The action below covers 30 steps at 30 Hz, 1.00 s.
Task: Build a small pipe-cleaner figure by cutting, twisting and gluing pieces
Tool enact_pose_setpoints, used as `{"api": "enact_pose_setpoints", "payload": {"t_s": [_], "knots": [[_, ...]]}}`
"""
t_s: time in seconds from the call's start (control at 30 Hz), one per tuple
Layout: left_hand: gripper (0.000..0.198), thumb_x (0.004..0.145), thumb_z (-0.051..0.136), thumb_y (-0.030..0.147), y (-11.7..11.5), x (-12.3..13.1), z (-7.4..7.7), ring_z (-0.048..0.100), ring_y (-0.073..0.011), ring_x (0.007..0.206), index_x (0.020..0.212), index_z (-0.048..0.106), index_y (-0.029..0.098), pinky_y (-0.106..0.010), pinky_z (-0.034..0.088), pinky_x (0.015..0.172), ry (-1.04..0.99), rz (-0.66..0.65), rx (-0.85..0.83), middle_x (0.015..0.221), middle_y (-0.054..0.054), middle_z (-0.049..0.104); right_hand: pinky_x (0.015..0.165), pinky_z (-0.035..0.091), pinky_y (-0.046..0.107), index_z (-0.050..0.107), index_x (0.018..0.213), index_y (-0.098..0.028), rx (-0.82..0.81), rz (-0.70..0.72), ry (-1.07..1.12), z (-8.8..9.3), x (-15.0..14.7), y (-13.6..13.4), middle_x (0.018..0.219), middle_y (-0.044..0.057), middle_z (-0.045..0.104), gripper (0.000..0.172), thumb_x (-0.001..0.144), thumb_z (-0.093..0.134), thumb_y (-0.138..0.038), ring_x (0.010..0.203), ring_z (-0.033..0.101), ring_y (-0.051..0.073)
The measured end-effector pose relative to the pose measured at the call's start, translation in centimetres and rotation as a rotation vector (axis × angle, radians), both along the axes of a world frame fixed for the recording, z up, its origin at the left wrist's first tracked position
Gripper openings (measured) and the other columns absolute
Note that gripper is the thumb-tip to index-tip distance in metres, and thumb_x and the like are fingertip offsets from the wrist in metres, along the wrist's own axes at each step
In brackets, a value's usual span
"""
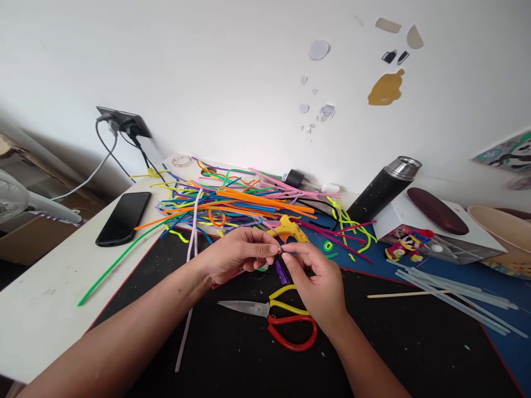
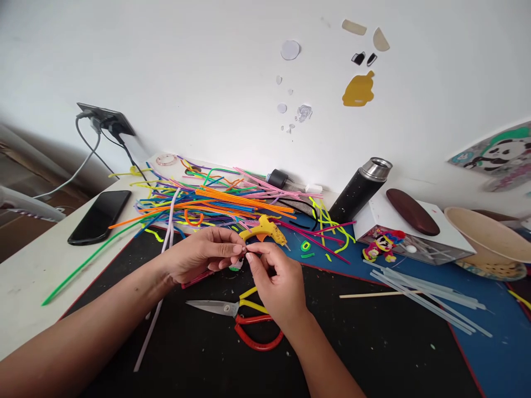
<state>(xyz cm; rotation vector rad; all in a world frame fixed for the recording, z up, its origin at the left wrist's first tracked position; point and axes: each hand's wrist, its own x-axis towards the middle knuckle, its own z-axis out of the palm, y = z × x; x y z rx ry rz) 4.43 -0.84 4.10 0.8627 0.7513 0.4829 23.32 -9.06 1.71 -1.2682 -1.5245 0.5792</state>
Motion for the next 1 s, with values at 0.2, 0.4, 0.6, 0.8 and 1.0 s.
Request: {"api": "enact_pose_setpoints", "payload": {"t_s": [0.2,0.4,0.6,0.8,1.0], "knots": [[0.041,0.062,0.102,0.04,-0.02,0.13,-0.05,0.047,-0.0054,0.052,0.08,0.078,0.011,-0.02,0.019,0.045,0.0,0.02,-0.022,0.068,-0.003,0.067,0.049,0.042,0.023,0.076,0.097,-0.02,0.001,-0.013,0.015,0.06,-0.07,0.03,0.062,-0.004,0.063,0.01,0.1,0.068,-0.024,0.049,0.052,0.011],[0.042,0.063,0.101,0.042,-0.05,0.09,-0.01,0.046,-0.0061,0.054,0.08,0.078,0.011,-0.02,0.02,0.046,0.025,-0.003,-0.011,0.069,-0.004,0.068,0.05,0.041,0.025,0.075,0.094,-0.021,-0.037,-0.004,0.044,0.12,-0.04,0.11,0.062,-0.003,0.062,0.012,0.1,0.068,-0.028,0.05,0.05,0.012],[0.045,0.062,0.101,0.046,-0.21,0.02,0.48,0.047,-0.0073,0.055,0.079,0.079,0.011,-0.021,0.021,0.047,0.068,-0.037,0.037,0.071,-0.005,0.069,0.041,0.03,0.024,0.073,0.096,-0.022,-0.193,0.067,0.211,0.2,0.12,0.25,0.056,-0.007,0.051,0.016,0.101,0.069,-0.036,0.042,0.04,0.01],[0.044,0.064,0.099,0.048,-0.19,0.09,0.66,0.045,-0.007,0.054,0.077,0.077,0.012,-0.021,0.022,0.047,0.088,-0.034,0.079,0.069,-0.004,0.069,0.038,0.027,0.022,0.072,0.097,-0.021,-0.292,0.129,0.321,0.0,0.41,0.3,0.056,-0.008,0.048,0.028,0.1,0.073,-0.049,0.039,0.038,0.008],[0.046,0.063,0.099,0.05,-0.2,-0.02,0.64,0.045,-0.0073,0.055,0.075,0.076,0.012,-0.021,0.022,0.047,0.109,-0.035,0.098,0.069,-0.005,0.069,0.037,0.027,0.02,0.069,0.094,-0.022,-0.365,0.176,0.43,-0.05,0.45,0.42,0.055,-0.008,0.048,0.034,0.097,0.075,-0.055,0.039,0.038,0.008]]}}
